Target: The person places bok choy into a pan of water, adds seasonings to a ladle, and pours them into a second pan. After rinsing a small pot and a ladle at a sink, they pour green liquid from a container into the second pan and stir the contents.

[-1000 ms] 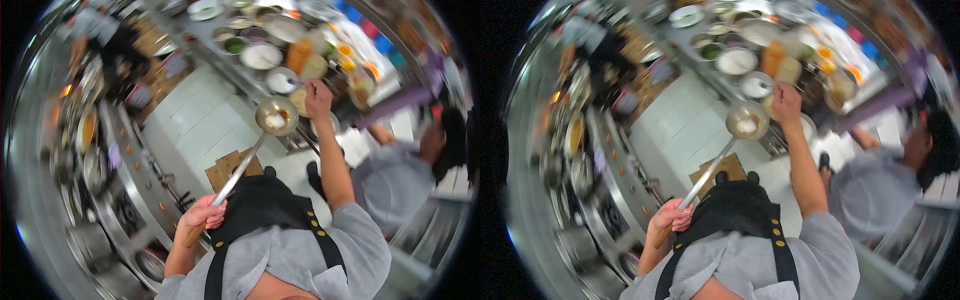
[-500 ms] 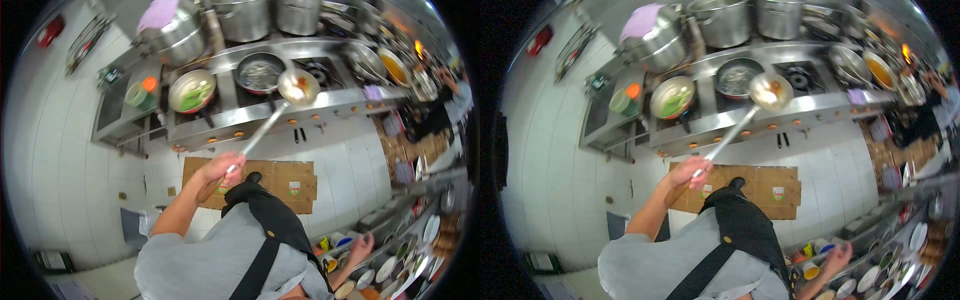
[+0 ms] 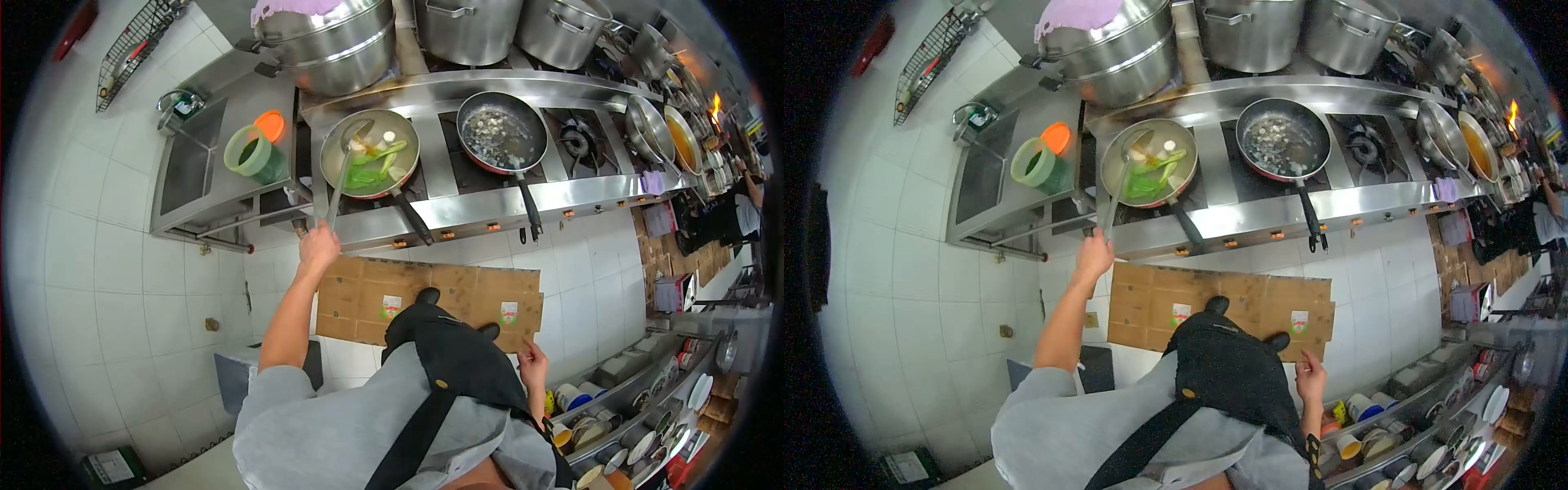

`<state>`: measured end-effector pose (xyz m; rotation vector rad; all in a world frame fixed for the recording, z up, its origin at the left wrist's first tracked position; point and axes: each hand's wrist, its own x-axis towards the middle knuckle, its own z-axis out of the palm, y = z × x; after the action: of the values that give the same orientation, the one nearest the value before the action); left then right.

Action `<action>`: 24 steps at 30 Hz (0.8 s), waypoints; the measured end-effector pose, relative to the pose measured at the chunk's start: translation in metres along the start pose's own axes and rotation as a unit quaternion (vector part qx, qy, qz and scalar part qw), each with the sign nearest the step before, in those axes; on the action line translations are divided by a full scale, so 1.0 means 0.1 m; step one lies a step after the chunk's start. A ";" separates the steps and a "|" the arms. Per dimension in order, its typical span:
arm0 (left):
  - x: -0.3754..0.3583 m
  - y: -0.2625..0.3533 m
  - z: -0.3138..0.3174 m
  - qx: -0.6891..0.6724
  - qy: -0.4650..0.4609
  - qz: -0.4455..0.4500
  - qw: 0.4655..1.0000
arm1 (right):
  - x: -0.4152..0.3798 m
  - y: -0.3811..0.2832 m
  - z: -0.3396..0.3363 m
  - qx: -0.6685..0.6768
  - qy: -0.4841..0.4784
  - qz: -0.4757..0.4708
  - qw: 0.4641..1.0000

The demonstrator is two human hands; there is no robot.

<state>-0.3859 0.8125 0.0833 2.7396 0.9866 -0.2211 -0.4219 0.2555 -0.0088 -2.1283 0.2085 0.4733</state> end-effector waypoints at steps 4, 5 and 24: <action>0.26 -0.34 0.31 -0.002 0.032 0.011 0.999 | -0.04 -0.04 0.12 -0.029 -0.002 0.028 0.999; 0.40 -0.52 0.61 0.000 0.032 0.013 0.999 | -0.03 -0.07 0.14 -0.027 -0.002 0.029 0.999; 0.05 -0.18 -0.14 0.019 0.029 0.003 0.999 | 0.64 0.45 0.50 -0.052 0.010 -0.008 0.999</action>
<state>-0.3931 0.8326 0.0934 2.7977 0.9979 -0.1630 -0.3910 0.2732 -0.0950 -2.2365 0.1807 0.4615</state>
